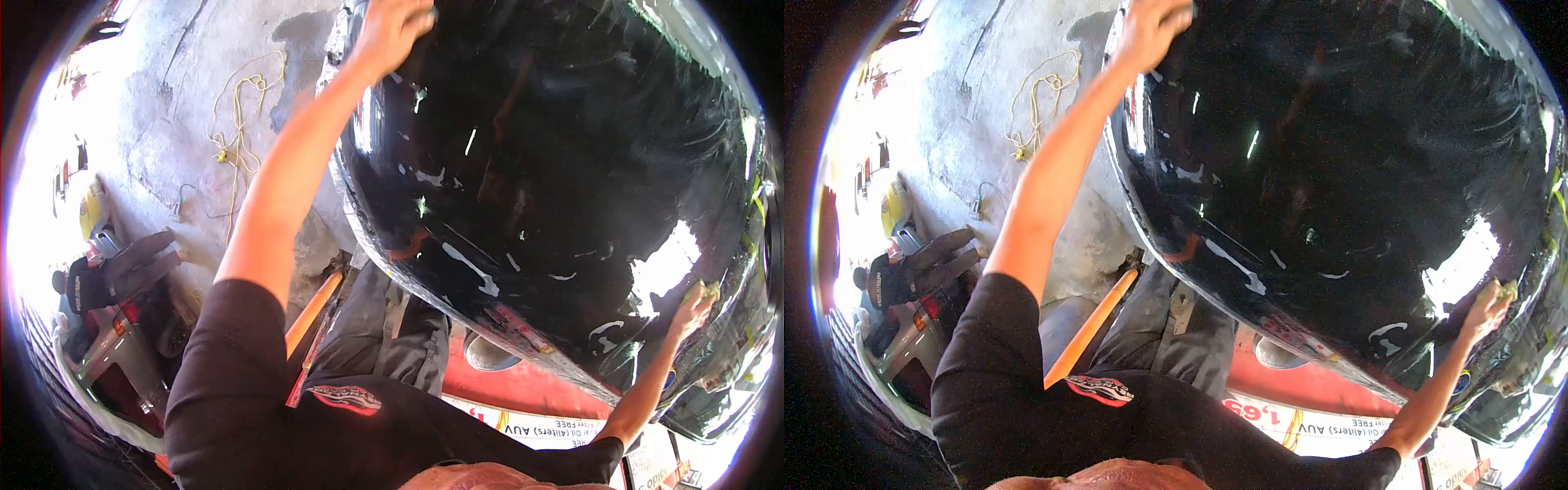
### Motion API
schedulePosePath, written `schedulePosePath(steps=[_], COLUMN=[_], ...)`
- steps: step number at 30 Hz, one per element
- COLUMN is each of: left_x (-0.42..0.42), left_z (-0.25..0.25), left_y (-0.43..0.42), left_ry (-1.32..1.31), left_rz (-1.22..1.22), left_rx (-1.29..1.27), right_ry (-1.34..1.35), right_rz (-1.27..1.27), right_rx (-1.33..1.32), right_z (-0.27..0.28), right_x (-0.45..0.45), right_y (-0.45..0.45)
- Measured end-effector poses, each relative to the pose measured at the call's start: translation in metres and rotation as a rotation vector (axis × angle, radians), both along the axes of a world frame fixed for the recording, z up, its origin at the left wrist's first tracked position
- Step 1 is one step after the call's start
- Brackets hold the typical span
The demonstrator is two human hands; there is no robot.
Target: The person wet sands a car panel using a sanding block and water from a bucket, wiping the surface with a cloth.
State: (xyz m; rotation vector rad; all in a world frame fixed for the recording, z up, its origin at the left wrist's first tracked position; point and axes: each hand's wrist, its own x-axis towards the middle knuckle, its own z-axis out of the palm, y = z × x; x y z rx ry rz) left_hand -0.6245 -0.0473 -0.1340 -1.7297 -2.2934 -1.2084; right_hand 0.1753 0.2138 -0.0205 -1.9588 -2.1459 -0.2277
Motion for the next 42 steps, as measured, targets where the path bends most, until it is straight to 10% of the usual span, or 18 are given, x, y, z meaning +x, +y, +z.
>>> schedulePosePath(steps=[4, 13, 21, 26, 34, 42], left_x=[0.032, -0.033, -0.005, -0.007, 0.010, 0.033], left_z=[-0.006, -0.009, -0.030, -0.038, -0.025, -0.007], left_y=[-0.072, 0.042, -0.136, -0.184, -0.176, -0.125], left_ry=[0.009, -0.074, -0.421, -0.671, -0.732, -0.484], left_rz=[-0.074, 0.121, 0.464, 0.469, 0.420, 0.363], left_rx=[-0.021, 0.156, 0.170, 0.224, 0.124, 0.015], right_ry=[-0.037, -0.094, 0.018, -0.091, -0.009, -0.050], right_rz=[0.241, 0.391, 0.508, 0.864, 1.054, 0.484], right_rx=[0.097, 0.083, -0.208, 0.063, -0.153, -0.038], right_z=[-0.022, -0.040, 0.009, -0.089, -0.067, -0.020], right_x=[-0.048, -0.354, -0.609, -0.680, -0.616, -0.319], right_y=[-0.009, 0.010, -0.133, -0.173, -0.231, -0.140])
